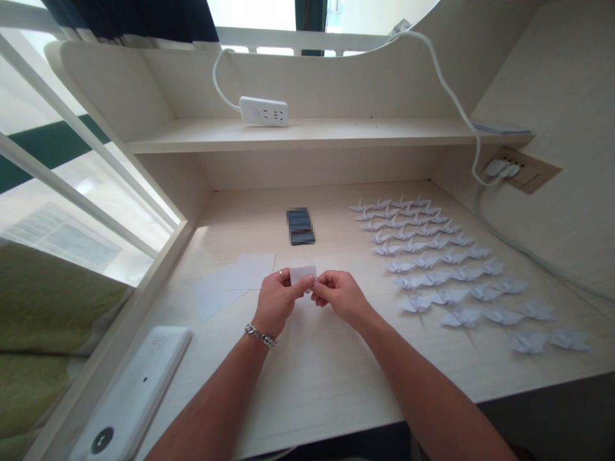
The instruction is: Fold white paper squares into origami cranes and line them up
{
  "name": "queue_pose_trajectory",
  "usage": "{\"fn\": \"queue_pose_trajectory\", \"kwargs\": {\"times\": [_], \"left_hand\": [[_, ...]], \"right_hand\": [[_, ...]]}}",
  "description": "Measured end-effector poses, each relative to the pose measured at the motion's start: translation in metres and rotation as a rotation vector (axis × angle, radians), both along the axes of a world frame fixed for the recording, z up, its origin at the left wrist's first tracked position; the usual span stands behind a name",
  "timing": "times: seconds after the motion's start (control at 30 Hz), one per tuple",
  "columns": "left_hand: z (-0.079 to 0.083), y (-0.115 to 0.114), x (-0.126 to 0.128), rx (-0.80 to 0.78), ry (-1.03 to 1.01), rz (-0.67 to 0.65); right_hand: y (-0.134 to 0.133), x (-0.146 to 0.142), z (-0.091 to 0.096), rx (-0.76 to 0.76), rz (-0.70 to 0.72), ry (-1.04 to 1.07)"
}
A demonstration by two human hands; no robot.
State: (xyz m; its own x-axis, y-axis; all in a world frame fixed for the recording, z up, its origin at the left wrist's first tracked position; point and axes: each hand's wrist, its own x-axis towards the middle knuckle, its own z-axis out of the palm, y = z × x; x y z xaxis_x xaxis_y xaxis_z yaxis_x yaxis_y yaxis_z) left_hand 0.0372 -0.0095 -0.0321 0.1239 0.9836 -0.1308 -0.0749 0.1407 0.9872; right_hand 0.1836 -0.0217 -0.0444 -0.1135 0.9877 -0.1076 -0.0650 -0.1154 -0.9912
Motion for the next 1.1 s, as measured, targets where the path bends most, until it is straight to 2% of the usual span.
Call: {"fn": "queue_pose_trajectory", "kwargs": {"times": [0.27, 0.53, 0.7, 0.9, 1.1], "left_hand": [[0.0049, 0.0000, -0.0006, -0.090, -0.162, 0.055], [0.0063, -0.0006, 0.0024, -0.089, -0.216, 0.119], [0.0073, -0.0016, 0.0035, -0.079, -0.206, 0.116], [0.0044, -0.0013, 0.0029, -0.056, -0.151, 0.102], [0.0029, -0.0016, 0.0030, -0.042, -0.101, 0.045]], "right_hand": [[-0.0004, 0.0003, 0.0015, -0.001, 0.078, 0.165], [-0.0023, -0.0048, 0.0066, 0.017, -0.092, 0.161], [-0.0011, -0.0042, 0.0064, -0.057, -0.126, 0.212], [0.0002, -0.0059, 0.0047, 0.041, -0.140, 0.171], [0.0009, -0.0056, 0.0041, 0.012, -0.167, 0.199]]}}
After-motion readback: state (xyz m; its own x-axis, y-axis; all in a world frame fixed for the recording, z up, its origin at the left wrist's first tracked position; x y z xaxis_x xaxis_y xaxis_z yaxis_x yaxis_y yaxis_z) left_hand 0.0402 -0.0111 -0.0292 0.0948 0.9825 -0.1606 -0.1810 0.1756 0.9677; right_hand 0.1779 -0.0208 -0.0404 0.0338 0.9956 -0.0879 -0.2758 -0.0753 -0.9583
